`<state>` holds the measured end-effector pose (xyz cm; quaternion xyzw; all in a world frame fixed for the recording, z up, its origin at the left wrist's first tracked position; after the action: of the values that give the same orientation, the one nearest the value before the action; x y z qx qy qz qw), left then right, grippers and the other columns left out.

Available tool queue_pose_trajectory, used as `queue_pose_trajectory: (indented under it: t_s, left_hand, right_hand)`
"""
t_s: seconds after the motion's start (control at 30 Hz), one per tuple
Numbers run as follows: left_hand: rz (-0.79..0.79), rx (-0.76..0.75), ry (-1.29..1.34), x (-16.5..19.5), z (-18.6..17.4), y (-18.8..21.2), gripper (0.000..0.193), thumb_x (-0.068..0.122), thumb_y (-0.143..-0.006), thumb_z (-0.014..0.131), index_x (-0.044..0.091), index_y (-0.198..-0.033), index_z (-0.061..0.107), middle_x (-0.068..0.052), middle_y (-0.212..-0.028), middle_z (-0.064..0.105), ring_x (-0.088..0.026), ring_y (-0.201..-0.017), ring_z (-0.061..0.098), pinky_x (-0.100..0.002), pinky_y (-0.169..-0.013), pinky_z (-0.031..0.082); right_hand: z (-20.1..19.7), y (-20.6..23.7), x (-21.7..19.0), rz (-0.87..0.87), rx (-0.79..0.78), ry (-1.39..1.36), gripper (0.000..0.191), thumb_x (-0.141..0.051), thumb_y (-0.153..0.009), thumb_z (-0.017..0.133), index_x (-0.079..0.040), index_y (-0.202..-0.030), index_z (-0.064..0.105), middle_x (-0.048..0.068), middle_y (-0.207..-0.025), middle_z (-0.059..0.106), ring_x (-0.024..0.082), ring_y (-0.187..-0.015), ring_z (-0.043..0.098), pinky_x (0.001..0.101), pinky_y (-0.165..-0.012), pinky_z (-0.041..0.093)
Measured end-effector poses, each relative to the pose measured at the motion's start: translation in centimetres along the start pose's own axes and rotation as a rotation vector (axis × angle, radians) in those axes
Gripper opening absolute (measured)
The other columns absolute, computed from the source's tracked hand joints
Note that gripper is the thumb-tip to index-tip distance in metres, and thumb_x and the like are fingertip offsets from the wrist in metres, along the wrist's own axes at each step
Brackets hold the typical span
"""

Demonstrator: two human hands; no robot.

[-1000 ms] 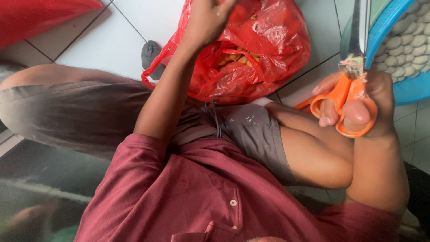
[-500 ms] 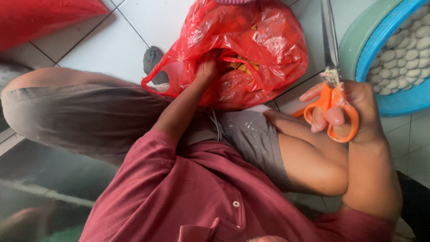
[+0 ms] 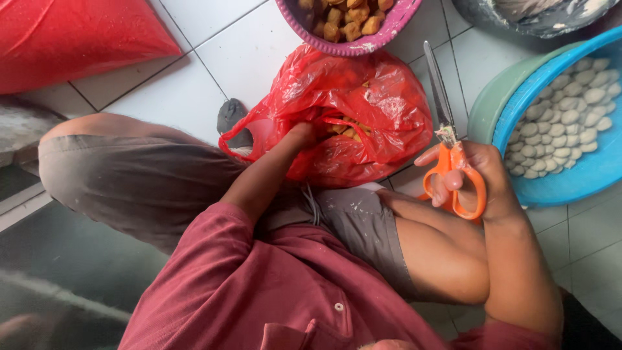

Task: The person sits on the floor and uses orange-handled scissors to cut small brown fried dough pieces into smaller bits. The cut pieces fall into a red plastic bag on the floor. The person repeatedly picks pieces from a pink basket and cuts them.

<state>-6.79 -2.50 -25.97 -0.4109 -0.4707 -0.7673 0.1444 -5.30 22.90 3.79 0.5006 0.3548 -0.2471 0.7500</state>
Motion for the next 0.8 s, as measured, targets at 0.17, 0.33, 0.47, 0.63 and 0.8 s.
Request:
queue_pose_trajectory:
  t_s: [0.17, 0.33, 0.47, 0.63, 0.8]
  left_hand:
    - [0.084, -0.372, -1.041, 2.3, 0.4, -1.9, 0.039, 0.030, -0.104, 0.056, 0.010, -0.136, 0.062, -0.006, -0.126, 0.070, -0.020, -0.113, 0.067, -0.036, -0.099, 0.056]
    - [0.344, -0.478, -0.269, 10.9, -0.4, -0.1, 0.032, 0.022, -0.104, 0.068, 0.012, -0.134, 0.065, -0.004, -0.124, 0.072, -0.014, -0.114, 0.067, -0.030, -0.099, 0.057]
    - [0.493, -0.147, 0.653, 18.5, -0.9, 3.4, 0.043, 0.025, -0.101, 0.069, 0.014, -0.141, 0.059, -0.001, -0.131, 0.067, -0.013, -0.119, 0.064, -0.031, -0.106, 0.054]
    - [0.493, -0.048, 0.975, 21.7, -0.6, 7.6, 0.049, 0.029, -0.102, 0.069, 0.014, -0.147, 0.054, -0.001, -0.132, 0.063, -0.013, -0.121, 0.061, -0.033, -0.108, 0.052]
    - [0.555, -0.112, 0.947, 22.1, 1.2, 9.8, 0.047, 0.028, -0.103, 0.070, 0.014, -0.146, 0.055, 0.000, -0.132, 0.064, -0.012, -0.119, 0.063, -0.031, -0.104, 0.052]
  right_hand:
    - [0.0, -0.1, 0.1, -0.015, 0.000, -0.034, 0.044, -0.018, -0.086, 0.072, 0.015, -0.113, 0.061, 0.013, -0.063, 0.062, 0.021, -0.054, 0.062, 0.0366, -0.059, 0.055]
    - [0.0, -0.1, 0.0, -0.077, -0.010, 0.030, 0.064, -0.039, -0.084, 0.080, 0.016, -0.113, 0.062, 0.011, -0.062, 0.062, 0.020, -0.053, 0.063, 0.0349, -0.058, 0.054]
    - [0.6, 0.2, -0.3, -0.101, -0.064, -0.013, 0.089, -0.057, -0.079, 0.084, 0.017, -0.120, 0.058, 0.012, -0.065, 0.062, 0.022, -0.057, 0.063, 0.0355, -0.062, 0.052]
    - [1.9, 0.2, -0.8, 0.024, -0.205, 0.012, 0.113, -0.075, -0.071, 0.077, 0.017, -0.131, 0.053, 0.015, -0.082, 0.069, 0.025, -0.081, 0.070, 0.0381, -0.082, 0.058]
    - [3.4, 0.2, -1.0, 0.156, -0.227, 0.092, 0.118, -0.079, -0.065, 0.078, 0.015, -0.132, 0.055, 0.015, -0.085, 0.069, 0.024, -0.087, 0.068, 0.0385, -0.081, 0.056]
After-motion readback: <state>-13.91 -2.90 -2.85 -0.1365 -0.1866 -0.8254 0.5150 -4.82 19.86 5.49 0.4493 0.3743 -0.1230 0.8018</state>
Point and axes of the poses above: each hand's wrist, its own y-axis away from the middle knuckle, its own z-axis out of the palm, x = y × z, the point moved 3 cm from there along -y, towards the middle knuckle
